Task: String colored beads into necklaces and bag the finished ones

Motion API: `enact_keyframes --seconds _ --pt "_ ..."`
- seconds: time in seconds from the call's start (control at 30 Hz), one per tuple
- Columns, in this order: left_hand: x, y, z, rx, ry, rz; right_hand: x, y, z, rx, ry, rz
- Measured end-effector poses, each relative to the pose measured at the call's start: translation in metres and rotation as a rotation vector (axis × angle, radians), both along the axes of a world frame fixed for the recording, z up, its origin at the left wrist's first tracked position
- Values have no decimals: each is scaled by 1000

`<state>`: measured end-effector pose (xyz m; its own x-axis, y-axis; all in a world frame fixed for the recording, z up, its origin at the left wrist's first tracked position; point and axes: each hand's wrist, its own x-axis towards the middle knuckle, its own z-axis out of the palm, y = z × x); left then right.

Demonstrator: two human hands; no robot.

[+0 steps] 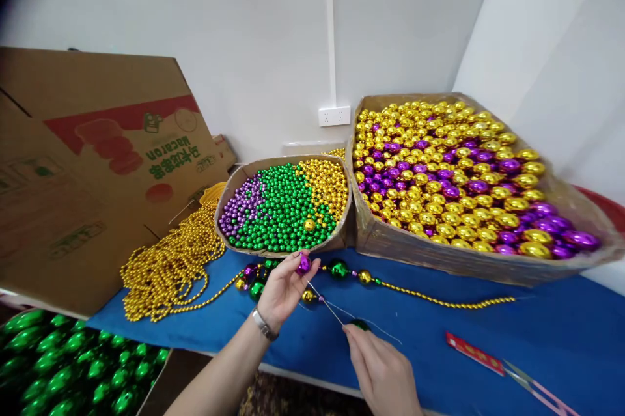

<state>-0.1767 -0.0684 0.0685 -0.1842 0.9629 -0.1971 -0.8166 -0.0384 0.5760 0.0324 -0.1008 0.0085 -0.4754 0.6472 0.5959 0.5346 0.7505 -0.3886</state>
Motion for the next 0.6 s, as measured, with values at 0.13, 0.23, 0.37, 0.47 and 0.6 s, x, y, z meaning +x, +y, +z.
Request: enact_keyframes --seconds 0.13,0.23,0.37,0.47,0.6 --pt "5 -1 2 -16 -8 23 1 1 -2 35 -14 -14" --pt "8 -2 3 -6 -5 37 1 2 -2 66 -18 -31" --pt "11 -3 4 3 -6 81 -1 0 1 69 -34 -36" --pt "14 -3 4 3 -44 129 -3 0 2 101 -47 -34" --pt "17 -3 1 -26 -101 165 -3 0 -1 158 -116 -66"
